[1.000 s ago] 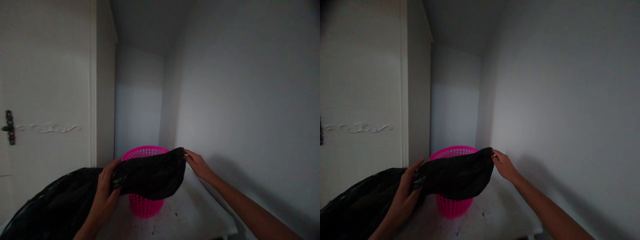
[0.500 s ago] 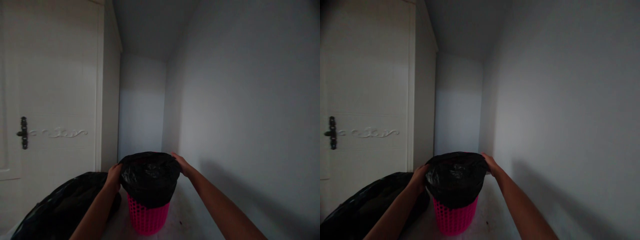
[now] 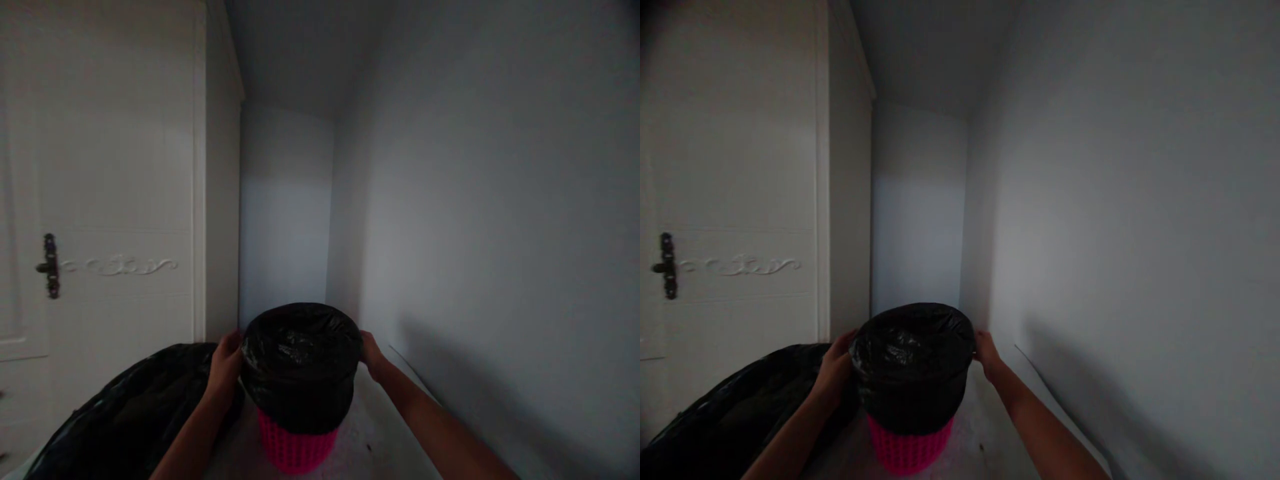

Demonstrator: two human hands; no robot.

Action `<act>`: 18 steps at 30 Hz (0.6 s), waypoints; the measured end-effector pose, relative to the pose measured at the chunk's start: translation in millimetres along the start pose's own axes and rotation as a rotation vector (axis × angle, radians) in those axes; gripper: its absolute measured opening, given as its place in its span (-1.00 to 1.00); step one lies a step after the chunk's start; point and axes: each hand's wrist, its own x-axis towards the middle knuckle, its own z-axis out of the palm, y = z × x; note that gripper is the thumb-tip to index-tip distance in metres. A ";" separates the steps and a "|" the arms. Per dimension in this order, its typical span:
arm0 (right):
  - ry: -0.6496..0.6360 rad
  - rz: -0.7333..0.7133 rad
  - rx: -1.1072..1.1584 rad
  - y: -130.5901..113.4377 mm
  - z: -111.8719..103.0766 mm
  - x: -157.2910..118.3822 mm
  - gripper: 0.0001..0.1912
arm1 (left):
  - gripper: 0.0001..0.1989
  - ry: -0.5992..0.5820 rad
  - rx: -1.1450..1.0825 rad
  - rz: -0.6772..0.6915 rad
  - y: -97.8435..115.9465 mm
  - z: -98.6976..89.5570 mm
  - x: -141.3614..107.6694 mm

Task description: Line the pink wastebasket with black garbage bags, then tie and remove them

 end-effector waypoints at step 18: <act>-0.071 -0.866 -0.569 -48.5 9.4 -76.2 -0.69 | -0.66 -0.232 0.801 1.050 6.2 39.7 -75.0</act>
